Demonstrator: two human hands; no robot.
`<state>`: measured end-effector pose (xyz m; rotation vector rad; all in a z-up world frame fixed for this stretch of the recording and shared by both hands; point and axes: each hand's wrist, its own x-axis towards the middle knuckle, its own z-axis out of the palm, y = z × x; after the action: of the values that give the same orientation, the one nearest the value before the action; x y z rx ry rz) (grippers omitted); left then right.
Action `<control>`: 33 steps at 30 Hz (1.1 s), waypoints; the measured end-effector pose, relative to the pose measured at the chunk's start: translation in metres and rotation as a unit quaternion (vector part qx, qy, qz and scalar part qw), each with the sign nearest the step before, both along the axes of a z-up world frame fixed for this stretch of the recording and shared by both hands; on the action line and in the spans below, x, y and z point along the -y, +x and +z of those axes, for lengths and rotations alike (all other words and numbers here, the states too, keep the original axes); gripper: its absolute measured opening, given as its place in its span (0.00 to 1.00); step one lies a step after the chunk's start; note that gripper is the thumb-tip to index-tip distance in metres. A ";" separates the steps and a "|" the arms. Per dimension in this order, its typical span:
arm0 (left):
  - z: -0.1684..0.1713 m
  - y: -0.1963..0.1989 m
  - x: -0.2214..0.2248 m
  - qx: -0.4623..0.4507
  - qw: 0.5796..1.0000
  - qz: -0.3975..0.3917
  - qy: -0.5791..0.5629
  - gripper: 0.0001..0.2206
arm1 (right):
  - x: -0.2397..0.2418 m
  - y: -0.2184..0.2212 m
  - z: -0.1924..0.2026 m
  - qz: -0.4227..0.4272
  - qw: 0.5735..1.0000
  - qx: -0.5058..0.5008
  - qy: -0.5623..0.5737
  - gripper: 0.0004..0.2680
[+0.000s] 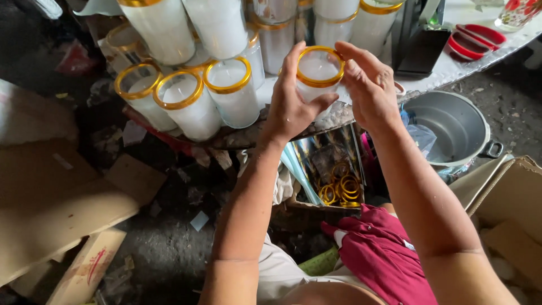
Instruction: Attaching gold-colored rings to the tops of white candle jars in a production setting.
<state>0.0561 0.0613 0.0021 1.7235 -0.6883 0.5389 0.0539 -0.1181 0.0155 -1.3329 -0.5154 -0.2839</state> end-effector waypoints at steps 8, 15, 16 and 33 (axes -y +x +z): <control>-0.015 0.017 0.004 0.020 1.000 -0.012 -0.011 0.44 | -0.002 0.010 -0.004 -0.049 0.998 0.024 -0.024 0.19; -0.040 0.042 0.022 0.095 0.989 0.106 -0.030 0.48 | 0.077 0.014 -0.002 -0.143 0.976 0.149 -0.069 0.17; -0.035 0.027 0.024 0.096 0.990 0.095 -0.031 0.48 | 0.098 0.019 0.000 -0.154 0.974 0.150 -0.070 0.17; -0.003 0.064 0.209 -0.430 0.870 -0.195 -0.144 0.18 | 0.126 -0.047 0.064 -0.381 0.896 0.160 -0.159 0.15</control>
<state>0.1200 -0.1473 -0.0009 1.2959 -0.2615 -0.4012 0.0070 -0.2439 0.0796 -1.7873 -0.2885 -1.1212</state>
